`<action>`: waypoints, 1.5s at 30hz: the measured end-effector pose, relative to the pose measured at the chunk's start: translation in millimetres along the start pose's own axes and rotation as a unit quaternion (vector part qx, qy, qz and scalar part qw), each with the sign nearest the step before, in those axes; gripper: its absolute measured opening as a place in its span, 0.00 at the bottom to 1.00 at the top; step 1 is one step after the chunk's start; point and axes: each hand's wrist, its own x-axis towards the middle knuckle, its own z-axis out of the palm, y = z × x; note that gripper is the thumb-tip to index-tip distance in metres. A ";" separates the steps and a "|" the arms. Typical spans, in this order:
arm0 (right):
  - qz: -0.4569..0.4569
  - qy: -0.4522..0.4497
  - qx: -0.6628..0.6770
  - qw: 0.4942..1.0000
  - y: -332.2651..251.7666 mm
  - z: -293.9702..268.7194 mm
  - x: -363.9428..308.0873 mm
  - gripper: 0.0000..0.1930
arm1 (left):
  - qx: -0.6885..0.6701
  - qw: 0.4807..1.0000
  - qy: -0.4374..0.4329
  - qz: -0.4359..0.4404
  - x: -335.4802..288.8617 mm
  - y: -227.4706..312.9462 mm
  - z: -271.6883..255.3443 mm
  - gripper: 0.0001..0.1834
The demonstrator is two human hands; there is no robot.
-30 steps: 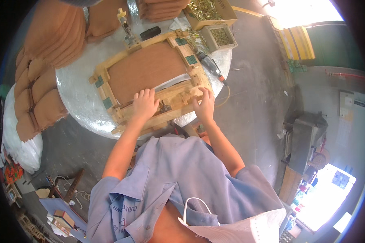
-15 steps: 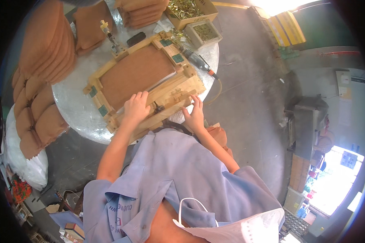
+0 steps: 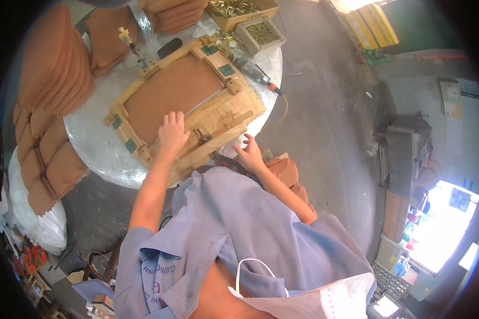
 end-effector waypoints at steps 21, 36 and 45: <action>-0.043 -0.233 -0.120 0.964 14.9 35.9 -13.3 0.30 | -0.150 0.984 -0.083 0.055 -95.5 23.9 25.8 0.41; -0.310 0.153 -0.206 0.915 -86.8 61.4 -29.9 0.08 | -0.329 0.941 0.040 -0.062 -17.7 -31.2 -90.1 0.35; -0.349 0.199 -0.130 0.906 -103.3 127.3 44.6 0.08 | -0.198 0.974 -0.010 -0.106 37.8 -103.4 -59.2 0.40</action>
